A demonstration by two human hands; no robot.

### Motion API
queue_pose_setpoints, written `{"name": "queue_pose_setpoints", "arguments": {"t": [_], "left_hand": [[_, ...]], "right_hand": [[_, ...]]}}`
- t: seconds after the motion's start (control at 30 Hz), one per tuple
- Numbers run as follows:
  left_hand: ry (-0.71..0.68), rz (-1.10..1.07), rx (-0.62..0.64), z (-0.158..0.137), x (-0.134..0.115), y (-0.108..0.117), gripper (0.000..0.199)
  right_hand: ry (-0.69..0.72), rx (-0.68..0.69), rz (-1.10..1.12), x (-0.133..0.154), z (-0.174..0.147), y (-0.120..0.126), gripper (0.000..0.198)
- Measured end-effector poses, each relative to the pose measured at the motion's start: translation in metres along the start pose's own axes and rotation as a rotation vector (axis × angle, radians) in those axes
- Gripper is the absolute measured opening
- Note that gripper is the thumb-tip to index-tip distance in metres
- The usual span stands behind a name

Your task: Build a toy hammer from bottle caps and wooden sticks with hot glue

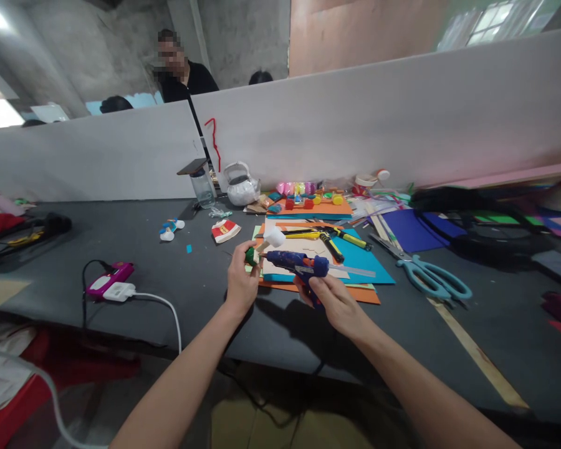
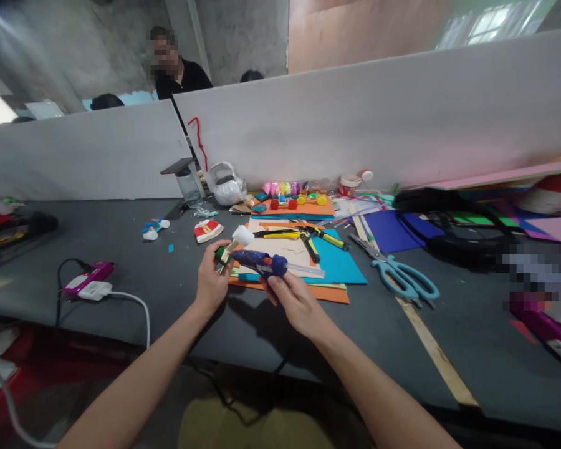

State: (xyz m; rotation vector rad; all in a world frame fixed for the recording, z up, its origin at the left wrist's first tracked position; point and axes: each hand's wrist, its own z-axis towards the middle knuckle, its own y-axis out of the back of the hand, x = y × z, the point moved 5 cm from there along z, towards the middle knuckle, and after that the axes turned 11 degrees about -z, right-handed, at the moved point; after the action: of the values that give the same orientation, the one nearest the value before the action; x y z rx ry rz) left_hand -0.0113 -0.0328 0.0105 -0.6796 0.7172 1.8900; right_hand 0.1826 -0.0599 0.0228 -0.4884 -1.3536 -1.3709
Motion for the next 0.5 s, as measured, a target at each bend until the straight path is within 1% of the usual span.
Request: {"name": "queue_pose_setpoints", "arguments": {"t": [0.5], "left_hand": [[-0.061,-0.005,0.017,-0.0008,-0.0017,-0.0015,0.032]], "right_hand": [[0.017,-0.027,-0.022,-0.0103,0.0013,-0.0034,0.052]]}}
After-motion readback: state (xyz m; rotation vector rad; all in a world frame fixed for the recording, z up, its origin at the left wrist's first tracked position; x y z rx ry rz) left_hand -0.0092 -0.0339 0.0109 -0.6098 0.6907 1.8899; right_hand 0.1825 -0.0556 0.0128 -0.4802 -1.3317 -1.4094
